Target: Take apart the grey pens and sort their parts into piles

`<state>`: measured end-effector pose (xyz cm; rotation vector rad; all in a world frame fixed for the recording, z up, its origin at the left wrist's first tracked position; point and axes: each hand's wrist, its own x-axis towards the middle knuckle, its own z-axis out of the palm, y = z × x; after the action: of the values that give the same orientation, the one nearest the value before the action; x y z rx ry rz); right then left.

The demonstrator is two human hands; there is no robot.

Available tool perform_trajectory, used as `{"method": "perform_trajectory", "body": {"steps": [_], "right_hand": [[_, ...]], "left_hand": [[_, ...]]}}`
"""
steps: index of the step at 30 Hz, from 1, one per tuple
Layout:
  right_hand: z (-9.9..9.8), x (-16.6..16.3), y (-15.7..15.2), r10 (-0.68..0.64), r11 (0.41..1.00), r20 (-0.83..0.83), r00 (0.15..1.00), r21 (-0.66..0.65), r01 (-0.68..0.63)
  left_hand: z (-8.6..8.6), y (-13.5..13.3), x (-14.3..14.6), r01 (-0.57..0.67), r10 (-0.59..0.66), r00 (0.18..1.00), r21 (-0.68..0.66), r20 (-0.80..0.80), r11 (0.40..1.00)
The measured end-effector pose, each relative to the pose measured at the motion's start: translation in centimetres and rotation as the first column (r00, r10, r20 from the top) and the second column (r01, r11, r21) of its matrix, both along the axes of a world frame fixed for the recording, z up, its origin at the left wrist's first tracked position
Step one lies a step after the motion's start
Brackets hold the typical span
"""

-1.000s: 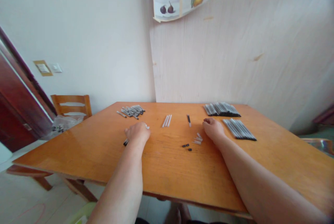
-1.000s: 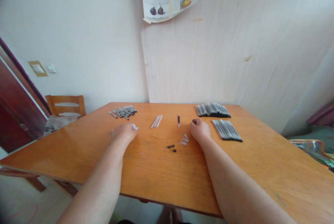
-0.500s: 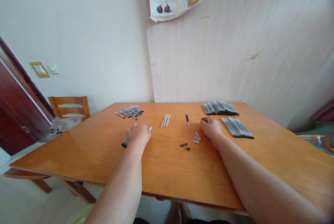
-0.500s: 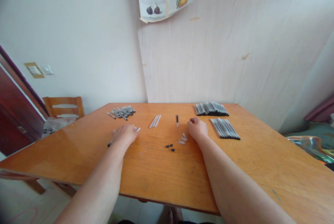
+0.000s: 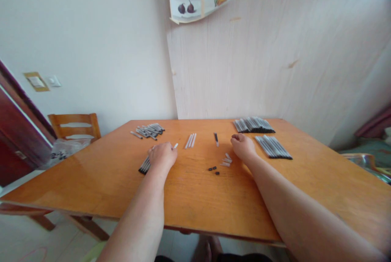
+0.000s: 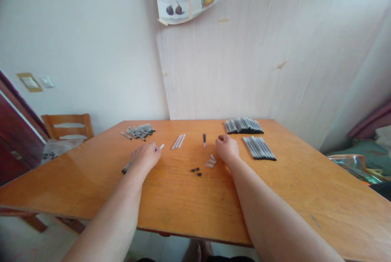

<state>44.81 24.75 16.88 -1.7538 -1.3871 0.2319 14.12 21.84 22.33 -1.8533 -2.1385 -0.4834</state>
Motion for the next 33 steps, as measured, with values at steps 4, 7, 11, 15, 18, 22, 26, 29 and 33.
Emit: {"method": "perform_trajectory", "body": {"steps": [4,7,11,15,18,22,26,29,33], "right_hand": [[0.5,-0.5,-0.5,0.003,1.0,-0.02,1.0,0.023,-0.002],[1.0,-1.0,-0.9,0.013,0.999,-0.037,0.999,0.051,-0.011],[1.5,-1.7,-1.5,0.062,0.99,-0.058,0.996,0.127,-0.054],[2.0,-2.8,-2.4,0.161,0.966,-0.116,0.98,0.22,-0.133],[2.3,-4.0,-3.4,0.311,0.932,-0.225,0.923,0.262,-0.25],[2.9,-5.7,-4.9,0.517,0.854,-0.362,0.776,0.273,-0.442],[3.5,-6.5,-6.3,0.658,0.751,-0.38,0.65,0.264,-0.605],[3.7,-6.7,-6.7,0.685,0.717,-0.43,0.587,0.257,-0.648],[3.5,-6.6,-6.3,0.673,0.723,-0.485,0.559,0.269,-0.637]], "left_hand": [[-0.1,0.7,0.3,0.159,-0.17,0.957,0.064,0.236,0.985],[-0.3,0.8,1.4,0.323,-0.363,0.673,0.186,0.645,0.928],[-0.3,0.1,3.1,0.433,-0.346,0.117,0.266,0.931,0.861],[0.1,-0.8,4.0,0.528,-0.254,-0.025,0.229,0.967,0.818],[0.2,-1.1,4.4,0.615,-0.21,-0.011,0.172,0.978,0.769],[0.1,-1.7,5.1,0.715,-0.22,0.047,0.121,0.974,0.689],[0.3,-2.7,6.1,0.796,-0.263,0.098,0.083,0.96,0.6],[0.5,-3.2,6.5,0.822,-0.276,0.12,0.061,0.953,0.566],[0.5,-3.3,6.8,0.817,-0.279,0.154,0.037,0.948,0.576]]}}
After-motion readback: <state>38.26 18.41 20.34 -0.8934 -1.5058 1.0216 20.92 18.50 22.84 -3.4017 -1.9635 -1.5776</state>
